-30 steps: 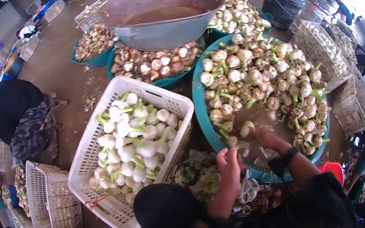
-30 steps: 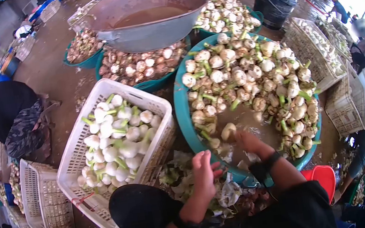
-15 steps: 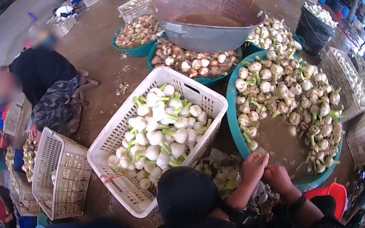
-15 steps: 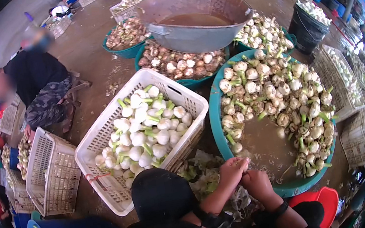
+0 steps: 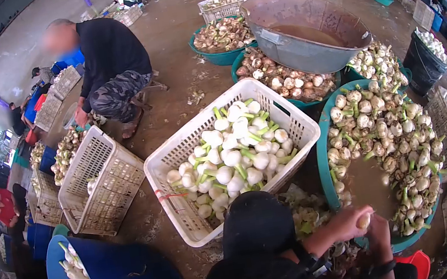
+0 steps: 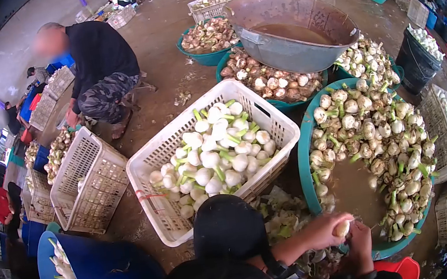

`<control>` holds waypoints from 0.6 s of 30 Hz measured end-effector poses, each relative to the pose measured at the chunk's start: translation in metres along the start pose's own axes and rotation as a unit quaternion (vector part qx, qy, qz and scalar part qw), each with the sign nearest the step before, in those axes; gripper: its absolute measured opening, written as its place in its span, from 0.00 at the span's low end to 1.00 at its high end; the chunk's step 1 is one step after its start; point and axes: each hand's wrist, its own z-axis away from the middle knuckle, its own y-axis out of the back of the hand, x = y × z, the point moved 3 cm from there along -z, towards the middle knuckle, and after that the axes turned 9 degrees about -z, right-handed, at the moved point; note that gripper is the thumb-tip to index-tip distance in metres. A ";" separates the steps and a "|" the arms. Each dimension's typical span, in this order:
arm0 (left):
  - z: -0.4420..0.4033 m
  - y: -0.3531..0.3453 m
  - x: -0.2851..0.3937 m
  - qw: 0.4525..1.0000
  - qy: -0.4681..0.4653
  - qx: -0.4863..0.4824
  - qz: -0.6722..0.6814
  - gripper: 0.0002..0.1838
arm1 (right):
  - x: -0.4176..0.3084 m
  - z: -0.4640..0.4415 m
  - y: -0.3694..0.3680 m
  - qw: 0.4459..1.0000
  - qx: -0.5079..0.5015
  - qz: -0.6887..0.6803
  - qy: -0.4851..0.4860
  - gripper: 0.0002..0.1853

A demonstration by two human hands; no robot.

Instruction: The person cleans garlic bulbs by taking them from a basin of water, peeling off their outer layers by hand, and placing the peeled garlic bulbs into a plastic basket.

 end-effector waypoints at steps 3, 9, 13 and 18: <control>0.001 -0.006 0.000 0.982 -0.116 0.090 -0.116 0.26 | 0.019 -0.008 0.023 0.996 -0.082 -0.013 0.011 0.10; -0.005 -0.021 -0.013 0.988 -0.134 0.065 -0.036 0.19 | -0.026 0.016 0.002 0.961 -0.012 -0.249 -0.119 0.12; -0.009 -0.022 -0.037 0.933 0.083 0.178 0.300 0.08 | -0.037 0.037 -0.013 0.942 -0.032 -0.330 0.047 0.15; 0.000 -0.005 -0.054 0.784 0.311 0.270 0.465 0.16 | -0.034 0.082 0.001 0.990 0.040 0.004 0.135 0.13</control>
